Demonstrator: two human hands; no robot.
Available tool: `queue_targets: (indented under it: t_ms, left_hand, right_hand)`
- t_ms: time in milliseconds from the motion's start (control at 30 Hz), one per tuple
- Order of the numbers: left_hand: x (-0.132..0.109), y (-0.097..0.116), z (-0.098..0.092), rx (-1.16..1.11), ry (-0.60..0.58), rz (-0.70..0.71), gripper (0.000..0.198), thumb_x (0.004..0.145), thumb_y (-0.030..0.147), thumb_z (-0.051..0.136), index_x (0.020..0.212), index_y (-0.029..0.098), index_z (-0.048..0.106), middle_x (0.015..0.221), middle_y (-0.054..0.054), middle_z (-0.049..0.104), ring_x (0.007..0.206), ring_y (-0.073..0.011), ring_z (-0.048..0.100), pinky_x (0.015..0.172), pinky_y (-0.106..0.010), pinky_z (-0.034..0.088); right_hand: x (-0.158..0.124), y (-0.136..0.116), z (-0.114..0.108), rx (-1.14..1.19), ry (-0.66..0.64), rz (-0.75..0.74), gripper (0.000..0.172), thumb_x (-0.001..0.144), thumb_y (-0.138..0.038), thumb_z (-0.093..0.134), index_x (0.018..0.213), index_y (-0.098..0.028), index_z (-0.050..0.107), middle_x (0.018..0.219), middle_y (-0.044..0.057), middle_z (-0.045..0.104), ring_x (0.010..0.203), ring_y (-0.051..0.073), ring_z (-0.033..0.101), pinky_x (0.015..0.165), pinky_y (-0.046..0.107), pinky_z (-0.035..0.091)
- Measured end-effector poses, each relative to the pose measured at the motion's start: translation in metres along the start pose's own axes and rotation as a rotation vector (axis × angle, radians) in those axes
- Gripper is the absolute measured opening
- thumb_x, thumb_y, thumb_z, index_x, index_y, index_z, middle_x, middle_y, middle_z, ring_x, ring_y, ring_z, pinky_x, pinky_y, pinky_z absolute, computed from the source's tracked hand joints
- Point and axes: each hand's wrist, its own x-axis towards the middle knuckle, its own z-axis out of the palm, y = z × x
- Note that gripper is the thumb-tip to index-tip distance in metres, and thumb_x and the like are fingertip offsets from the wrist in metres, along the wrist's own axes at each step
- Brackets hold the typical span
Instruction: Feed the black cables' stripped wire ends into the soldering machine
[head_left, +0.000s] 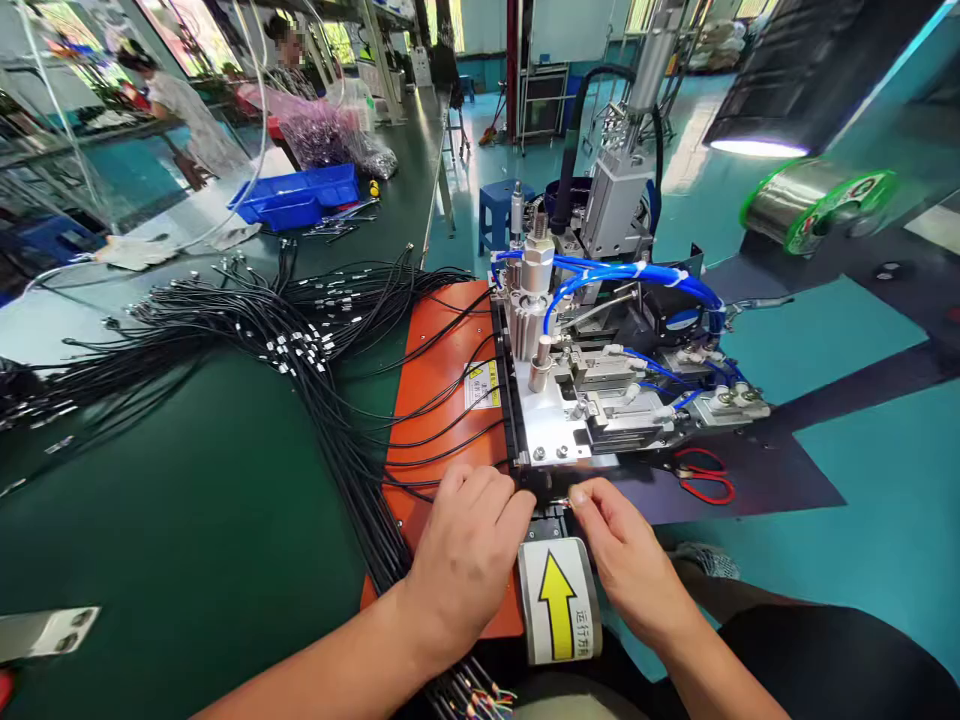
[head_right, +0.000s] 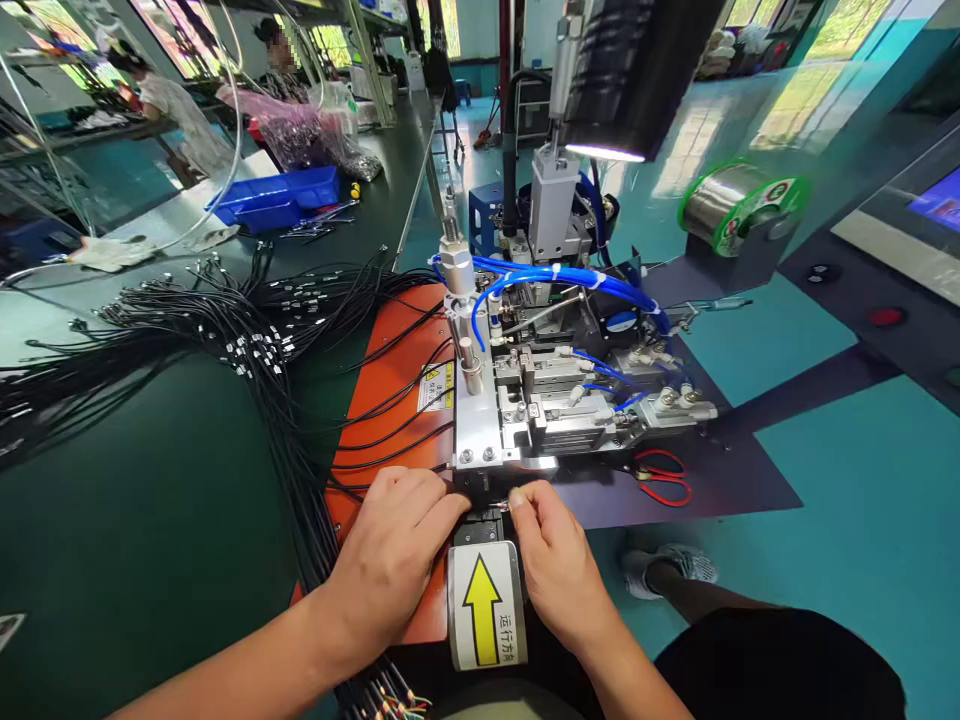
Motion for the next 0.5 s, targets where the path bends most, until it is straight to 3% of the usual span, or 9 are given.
queue_targets:
  t_ms: [200, 333, 500]
  left_hand:
    - [-0.007, 0.002, -0.005, 0.008, -0.056, -0.013, 0.025, 0.099, 0.011, 0.042, 0.090, 0.013, 0.065, 0.088, -0.007, 0.056, 0.086, -0.0228, 0.045, 0.078, -0.039, 0.037]
    - [-0.007, 0.000, -0.009, -0.034, -0.182, -0.057, 0.023, 0.097, 0.011, 0.043, 0.094, 0.015, 0.066, 0.091, -0.007, 0.057, 0.086, -0.0232, 0.046, 0.076, -0.039, 0.040]
    - [-0.005, -0.005, -0.018, -0.159, -0.286, -0.106, 0.022, 0.099, 0.015, 0.044, 0.103, 0.018, 0.066, 0.096, -0.007, 0.060, 0.089, -0.0225, 0.052, 0.080, -0.039, 0.046]
  right_hand:
    - [0.002, -0.001, 0.001, 0.053, -0.002, 0.023, 0.042, 0.099, -0.058, 0.041, 0.083, -0.021, 0.052, 0.075, -0.003, 0.050, 0.070, 0.014, 0.046, 0.061, 0.023, 0.039]
    - [0.002, -0.003, 0.003, 0.057, 0.032, 0.025, 0.041, 0.097, -0.058, 0.045, 0.081, -0.020, 0.053, 0.072, -0.003, 0.051, 0.067, 0.014, 0.046, 0.060, 0.023, 0.038]
    - [-0.014, -0.007, -0.010, 0.025, 0.121, 0.029, 0.039, 0.095, -0.059, 0.049, 0.095, -0.021, 0.059, 0.077, -0.001, 0.058, 0.069, 0.014, 0.052, 0.062, 0.023, 0.040]
